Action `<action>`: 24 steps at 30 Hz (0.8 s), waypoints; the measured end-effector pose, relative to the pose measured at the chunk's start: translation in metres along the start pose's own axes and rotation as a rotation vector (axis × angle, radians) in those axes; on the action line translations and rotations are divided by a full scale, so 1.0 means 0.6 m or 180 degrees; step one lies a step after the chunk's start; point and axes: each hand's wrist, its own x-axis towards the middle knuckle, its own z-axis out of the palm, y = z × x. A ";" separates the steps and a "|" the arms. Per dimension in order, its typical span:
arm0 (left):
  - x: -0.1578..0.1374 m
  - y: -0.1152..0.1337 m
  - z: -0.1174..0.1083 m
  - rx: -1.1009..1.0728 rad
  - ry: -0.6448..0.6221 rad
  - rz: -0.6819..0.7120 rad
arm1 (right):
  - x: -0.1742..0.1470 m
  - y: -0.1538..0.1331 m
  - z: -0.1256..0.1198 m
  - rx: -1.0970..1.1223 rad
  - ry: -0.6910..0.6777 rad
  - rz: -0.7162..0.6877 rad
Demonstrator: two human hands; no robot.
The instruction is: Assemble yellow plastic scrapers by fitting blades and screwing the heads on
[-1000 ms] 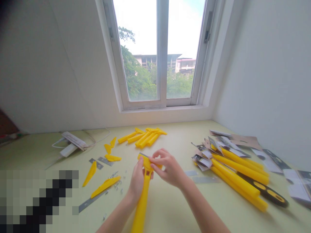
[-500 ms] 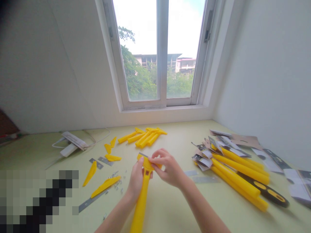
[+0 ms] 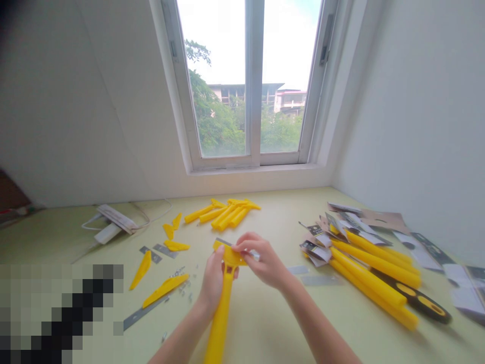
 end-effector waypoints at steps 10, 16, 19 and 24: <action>-0.010 0.018 0.008 0.0028 0.0206 -0.0048 | -0.001 -0.006 0.011 0.0153 -0.0005 0.0283; -0.008 0.025 0.013 0.0134 0.0092 0.0113 | -0.001 -0.007 0.018 0.0252 0.0116 0.0307; -0.004 0.021 0.011 0.0101 0.0086 0.0084 | 0.001 -0.005 0.016 0.0389 0.0102 0.0374; 0.002 0.020 0.009 0.0045 -0.0014 0.0142 | 0.004 -0.002 0.009 0.0792 0.0034 0.0489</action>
